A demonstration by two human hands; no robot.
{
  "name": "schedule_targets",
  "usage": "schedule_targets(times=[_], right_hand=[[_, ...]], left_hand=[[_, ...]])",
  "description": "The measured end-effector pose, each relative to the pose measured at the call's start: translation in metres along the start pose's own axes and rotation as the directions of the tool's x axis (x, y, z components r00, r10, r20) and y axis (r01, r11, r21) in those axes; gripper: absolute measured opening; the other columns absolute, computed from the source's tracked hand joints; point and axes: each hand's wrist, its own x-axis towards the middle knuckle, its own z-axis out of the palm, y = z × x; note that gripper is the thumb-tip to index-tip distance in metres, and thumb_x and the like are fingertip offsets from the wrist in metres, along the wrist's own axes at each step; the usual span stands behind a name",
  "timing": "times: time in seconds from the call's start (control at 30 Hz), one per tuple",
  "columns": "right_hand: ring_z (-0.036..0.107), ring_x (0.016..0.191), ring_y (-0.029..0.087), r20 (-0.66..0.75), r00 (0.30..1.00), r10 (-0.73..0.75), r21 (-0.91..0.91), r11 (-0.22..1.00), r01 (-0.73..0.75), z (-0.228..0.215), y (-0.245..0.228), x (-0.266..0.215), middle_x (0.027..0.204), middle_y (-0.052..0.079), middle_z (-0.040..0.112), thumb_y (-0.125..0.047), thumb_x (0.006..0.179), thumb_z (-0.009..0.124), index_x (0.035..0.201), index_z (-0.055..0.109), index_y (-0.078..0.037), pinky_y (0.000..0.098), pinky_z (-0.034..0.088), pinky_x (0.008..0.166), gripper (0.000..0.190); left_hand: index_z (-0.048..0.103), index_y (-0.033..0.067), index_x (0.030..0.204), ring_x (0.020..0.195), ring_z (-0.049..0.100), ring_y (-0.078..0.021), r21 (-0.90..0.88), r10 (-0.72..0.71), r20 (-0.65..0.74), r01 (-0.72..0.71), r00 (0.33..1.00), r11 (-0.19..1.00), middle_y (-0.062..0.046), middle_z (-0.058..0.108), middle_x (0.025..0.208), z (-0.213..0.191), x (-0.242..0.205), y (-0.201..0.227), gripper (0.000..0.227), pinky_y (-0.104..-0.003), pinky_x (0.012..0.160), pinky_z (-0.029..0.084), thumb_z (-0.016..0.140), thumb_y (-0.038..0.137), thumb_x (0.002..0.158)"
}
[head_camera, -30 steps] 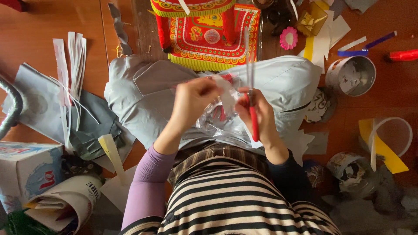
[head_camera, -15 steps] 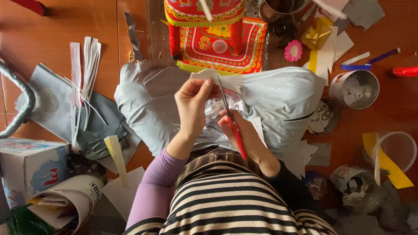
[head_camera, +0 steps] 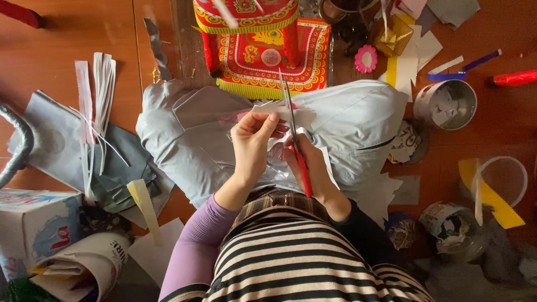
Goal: Cutting paper strips and gluing decorations onto traditional paper models.
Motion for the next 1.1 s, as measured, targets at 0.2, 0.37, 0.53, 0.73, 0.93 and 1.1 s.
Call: schedule_targets(times=[0.2, 0.37, 0.53, 0.73, 0.93, 1.1], right_hand=[[0.053, 0.074, 0.009, -0.047, 0.999, -0.019, 0.007, 1.000, 0.020, 0.004, 0.005, 0.000, 0.084, 0.005, 0.060, -0.007, 0.103, 0.055, 0.108, 0.057, -0.003, 0.0244, 0.046, 0.067, 0.007], [0.054, 0.069, 0.008, -0.021, 1.000, -0.014, -0.027, 1.000, 0.013, 0.000, 0.004, -0.001, 0.079, 0.002, 0.060, -0.007, 0.102, 0.056, 0.106, 0.057, -0.003, 0.0239, 0.046, 0.064, 0.006], [0.054, 0.071, 0.009, -0.015, 0.998, 0.060, 0.028, 0.998, -0.060, -0.003, 0.007, -0.005, 0.081, 0.003, 0.060, -0.010, 0.102, 0.059, 0.110, 0.060, -0.004, 0.0254, 0.047, 0.064, 0.010], [0.066, 0.088, 0.010, 0.177, 0.983, 0.051, 0.053, 0.997, -0.061, -0.018, 0.002, -0.021, 0.094, 0.001, 0.069, -0.012, 0.103, 0.060, 0.117, 0.057, -0.005, 0.0239, 0.053, 0.080, 0.017], [0.061, 0.080, 0.011, 0.162, 0.979, 0.122, 0.030, 0.991, -0.128, -0.022, 0.007, -0.032, 0.088, 0.002, 0.065, -0.011, 0.100, 0.063, 0.116, 0.059, -0.006, 0.0256, 0.050, 0.073, 0.017], [0.053, 0.069, 0.011, 0.134, 0.988, 0.080, -0.138, 0.989, -0.062, -0.025, 0.018, -0.038, 0.078, 0.004, 0.058, -0.010, 0.098, 0.065, 0.112, 0.061, -0.007, 0.0269, 0.046, 0.064, 0.015]], left_hand=[[0.070, -0.0023, 0.098, 0.077, 0.073, -0.0155, 0.003, -0.038, -0.004, 0.038, 0.999, 0.999, -0.010, 0.075, 0.087, 0.001, 0.001, -0.002, 0.013, -0.028, 0.068, 0.059, 0.072, 0.011, 0.099], [0.070, -0.0017, 0.098, 0.078, 0.074, -0.0162, -0.034, -0.049, 0.004, 0.049, 0.999, 0.998, -0.010, 0.075, 0.088, 0.001, 0.001, -0.003, 0.011, -0.028, 0.067, 0.058, 0.071, 0.009, 0.099], [0.070, -0.0016, 0.097, 0.079, 0.073, -0.0157, -0.052, -0.057, 0.002, 0.057, 0.998, 0.997, -0.010, 0.075, 0.088, -0.001, 0.001, -0.002, 0.009, -0.028, 0.067, 0.059, 0.070, 0.007, 0.099], [0.068, -0.0010, 0.095, 0.080, 0.073, -0.0148, -0.022, -0.073, 0.051, 0.075, 0.996, 0.997, -0.010, 0.075, 0.088, -0.004, -0.008, 0.015, 0.010, -0.029, 0.072, 0.061, 0.069, 0.007, 0.101], [0.067, -0.0020, 0.092, 0.077, 0.073, -0.0146, 0.040, -0.120, 0.093, 0.117, 0.988, 0.992, -0.012, 0.076, 0.087, -0.014, -0.017, 0.006, 0.012, -0.030, 0.073, 0.062, 0.069, 0.006, 0.101], [0.067, -0.0027, 0.092, 0.077, 0.074, -0.0151, 0.104, -0.141, 0.109, 0.130, 0.984, 0.986, -0.012, 0.076, 0.086, -0.013, -0.020, 0.012, 0.013, -0.029, 0.072, 0.062, 0.069, 0.007, 0.101]])
